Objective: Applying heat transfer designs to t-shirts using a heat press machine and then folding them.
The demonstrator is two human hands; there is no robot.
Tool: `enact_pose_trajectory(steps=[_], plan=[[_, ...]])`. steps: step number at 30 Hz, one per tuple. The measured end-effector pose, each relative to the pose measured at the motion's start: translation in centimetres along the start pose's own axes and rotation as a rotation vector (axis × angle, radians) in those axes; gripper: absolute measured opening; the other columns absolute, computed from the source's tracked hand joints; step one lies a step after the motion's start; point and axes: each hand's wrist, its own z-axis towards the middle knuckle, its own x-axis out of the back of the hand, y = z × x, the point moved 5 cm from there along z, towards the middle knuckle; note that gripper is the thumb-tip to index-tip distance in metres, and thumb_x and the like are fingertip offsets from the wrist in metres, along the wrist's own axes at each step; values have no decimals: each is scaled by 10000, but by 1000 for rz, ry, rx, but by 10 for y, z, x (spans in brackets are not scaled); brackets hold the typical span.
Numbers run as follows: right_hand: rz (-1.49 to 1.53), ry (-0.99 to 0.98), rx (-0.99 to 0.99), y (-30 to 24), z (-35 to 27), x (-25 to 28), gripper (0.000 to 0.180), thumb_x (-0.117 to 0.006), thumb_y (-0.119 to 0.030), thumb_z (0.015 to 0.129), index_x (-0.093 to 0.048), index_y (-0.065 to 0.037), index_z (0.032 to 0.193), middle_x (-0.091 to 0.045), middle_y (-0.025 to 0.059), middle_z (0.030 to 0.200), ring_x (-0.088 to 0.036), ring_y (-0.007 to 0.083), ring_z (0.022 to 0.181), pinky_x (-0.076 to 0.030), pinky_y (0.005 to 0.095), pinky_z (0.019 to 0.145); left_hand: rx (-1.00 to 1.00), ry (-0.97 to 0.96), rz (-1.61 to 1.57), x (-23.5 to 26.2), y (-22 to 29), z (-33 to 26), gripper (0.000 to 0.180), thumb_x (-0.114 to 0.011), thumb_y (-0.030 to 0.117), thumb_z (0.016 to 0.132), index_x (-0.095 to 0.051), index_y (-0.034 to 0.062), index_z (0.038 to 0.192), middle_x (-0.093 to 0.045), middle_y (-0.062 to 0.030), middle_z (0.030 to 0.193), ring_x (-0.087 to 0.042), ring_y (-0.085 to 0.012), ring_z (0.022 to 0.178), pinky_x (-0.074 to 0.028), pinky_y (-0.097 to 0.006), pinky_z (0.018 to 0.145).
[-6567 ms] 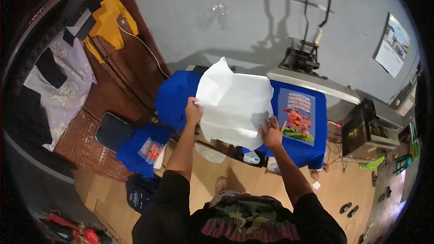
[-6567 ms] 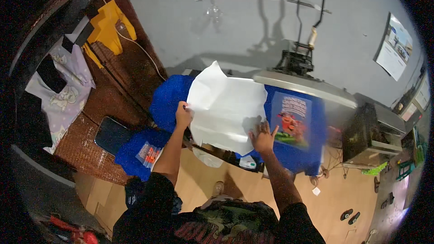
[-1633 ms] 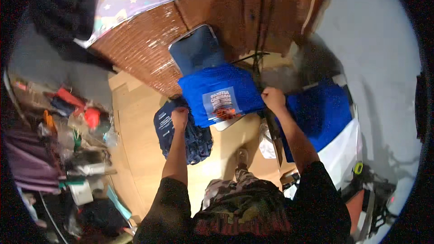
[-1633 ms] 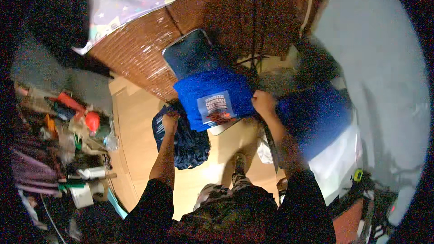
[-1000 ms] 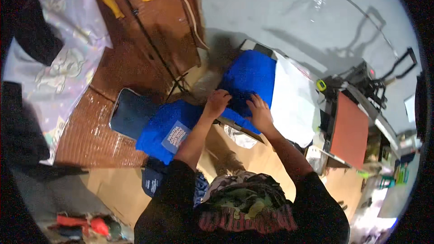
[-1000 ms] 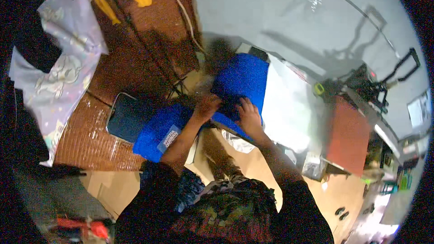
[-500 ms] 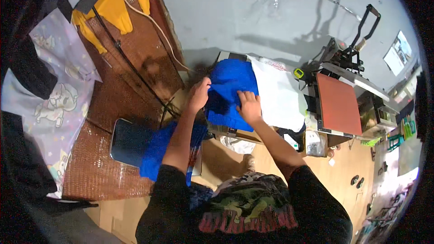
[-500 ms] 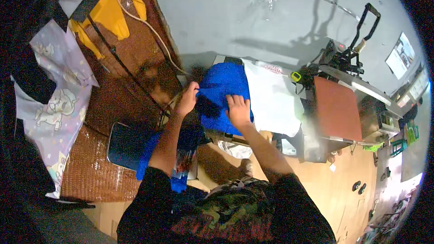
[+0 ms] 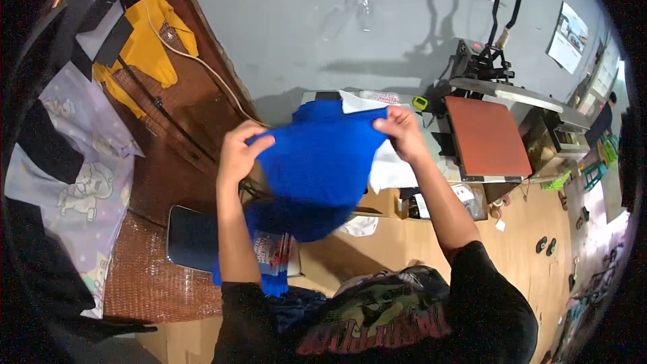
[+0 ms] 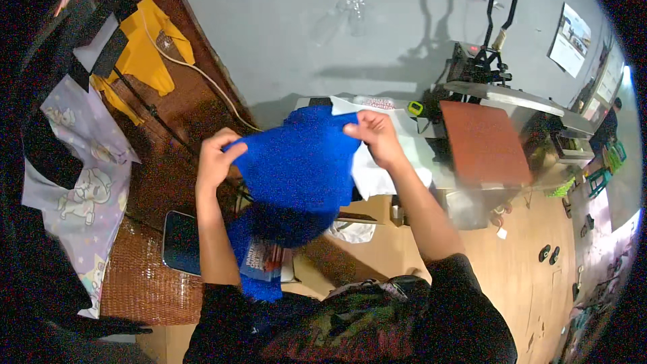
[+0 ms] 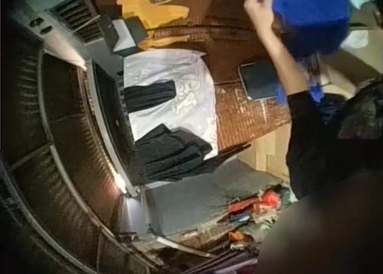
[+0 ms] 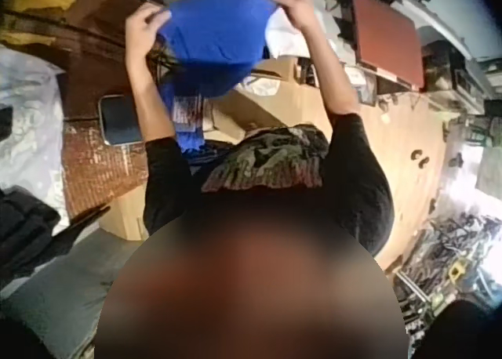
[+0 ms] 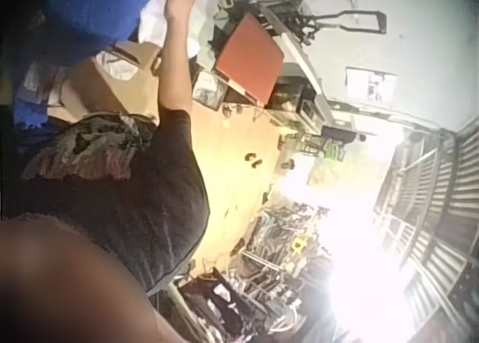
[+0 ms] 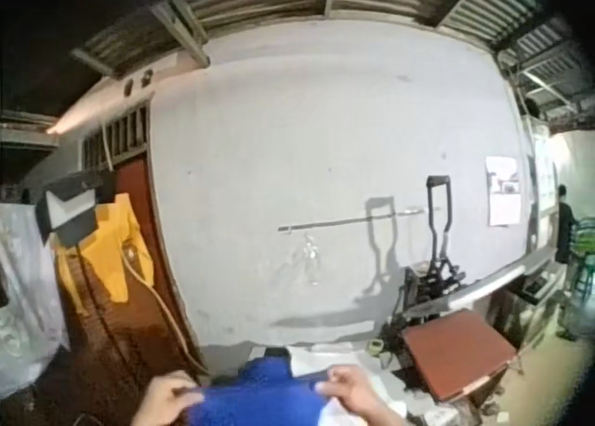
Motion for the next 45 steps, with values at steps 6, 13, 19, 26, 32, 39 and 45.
enact_pose_trajectory(steps=[6, 13, 19, 26, 32, 39, 45], plan=[[654, 235, -431, 19, -122, 59, 524, -446, -493, 977, -563, -85, 1283, -633, 113, 1190, -610, 242, 1034, -505, 415, 923, 261, 74, -813, -131, 66, 52, 199, -730, 141, 841, -689, -47, 890, -680, -13, 841, -615, -121, 791, -494, -291, 726], [1258, 175, -389, 7, -274, 136, 790, -382, -662, 928, -348, -103, 1486, -383, 146, 1508, -424, 345, 1335, -263, 523, 1151, -8, -262, -304, -388, 168, 87, 190, -699, 176, 879, -695, -11, 917, -679, -59, 796, -634, -131, 813, -504, -282, 763], [1155, 355, -144, -63, -332, 304, 783, -465, -633, 886, -398, -97, 1453, -431, 143, 1474, -431, 345, 1330, -283, 525, 1144, 171, -285, -352, -532, 227, 67, 235, -703, 260, 896, -669, 31, 942, -667, -59, 773, -637, -124, 727, -509, -255, 676], [942, 508, -69, -84, -329, 403, 752, -653, -456, 802, -438, -75, 1414, -466, 147, 1442, -450, 350, 1310, -317, 522, 1130, 825, -582, -376, -613, 290, 32, 452, -627, 382, 940, -514, 71, 1247, -672, -97, 858, -673, -184, 779, -559, -332, 659], [-21, 661, -159, -135, -341, 407, 813, -718, -402, 761, -401, -74, 1435, -445, 154, 1456, -445, 348, 1316, -316, 534, 1125, 866, -339, -1060, -634, 299, 52, 553, -621, 300, 935, -397, 94, 1397, -624, -154, 1127, -652, -223, 954, -565, -383, 791], [1199, 567, -4, -122, -405, 446, 675, -720, -275, 831, -422, -44, 1390, -503, 172, 1373, -496, 346, 1260, -365, 524, 1089, 401, -169, -1037, -669, 238, 99, 639, -639, -3, 843, -412, 87, 1434, -580, -142, 1251, -601, -228, 1089, -515, -381, 928], [294, 868, -120, -118, -368, 481, 472, -675, -206, 894, -504, -47, 1304, -599, 119, 1228, -595, 279, 1091, -488, 439, 952, 295, -107, -1153, -680, 226, 146, 646, -635, -81, 785, -485, 99, 1387, -583, -113, 1252, -603, -210, 1069, -514, -350, 912]])
